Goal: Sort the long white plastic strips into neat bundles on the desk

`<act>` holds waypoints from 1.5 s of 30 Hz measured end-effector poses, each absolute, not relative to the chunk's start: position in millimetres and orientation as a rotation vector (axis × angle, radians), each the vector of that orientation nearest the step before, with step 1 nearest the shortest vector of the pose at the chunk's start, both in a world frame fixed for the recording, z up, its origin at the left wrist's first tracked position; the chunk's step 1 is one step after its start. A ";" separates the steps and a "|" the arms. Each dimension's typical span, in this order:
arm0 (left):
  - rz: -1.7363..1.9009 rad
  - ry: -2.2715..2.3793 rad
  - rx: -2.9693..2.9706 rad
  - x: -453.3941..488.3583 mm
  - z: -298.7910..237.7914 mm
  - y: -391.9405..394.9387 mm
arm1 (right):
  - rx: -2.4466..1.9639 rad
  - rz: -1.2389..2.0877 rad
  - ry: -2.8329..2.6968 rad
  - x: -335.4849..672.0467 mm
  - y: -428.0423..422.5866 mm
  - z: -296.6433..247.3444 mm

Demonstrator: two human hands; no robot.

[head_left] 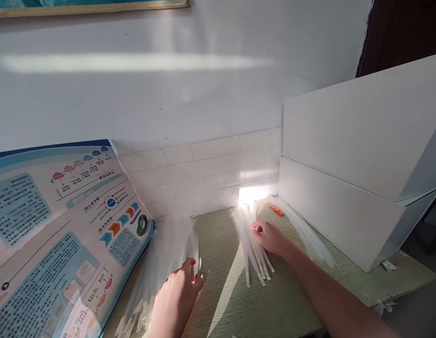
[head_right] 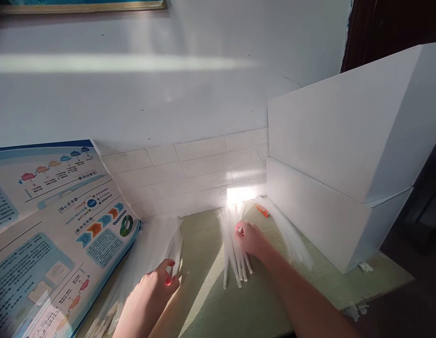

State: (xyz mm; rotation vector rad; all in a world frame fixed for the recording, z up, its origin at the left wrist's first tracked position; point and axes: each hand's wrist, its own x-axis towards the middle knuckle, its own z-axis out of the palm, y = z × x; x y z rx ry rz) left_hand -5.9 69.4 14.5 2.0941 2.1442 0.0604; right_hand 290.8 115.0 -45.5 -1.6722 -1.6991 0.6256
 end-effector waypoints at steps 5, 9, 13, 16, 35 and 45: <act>0.376 2.036 2.013 -3.3 13.6 67.4 | -1.656 0.637 -1.707 290.8 113.8 -45.9; 0.647 1.865 1.939 -0.9 5.2 65.2 | -1.649 0.647 -1.701 290.0 112.9 -45.2; 1.035 1.614 1.990 8.8 3.0 58.5 | -1.646 0.669 -1.687 291.2 113.1 -45.2; 1.175 1.480 2.117 25.2 5.4 51.5 | -1.639 0.695 -1.675 292.8 113.1 -45.1; 0.401 1.136 2.154 66.3 -15.1 51.9 | -1.585 0.764 -1.175 295.8 116.3 -22.8; 0.576 1.172 2.106 63.0 -29.2 54.6 | -1.787 0.644 -1.442 290.1 116.8 -39.2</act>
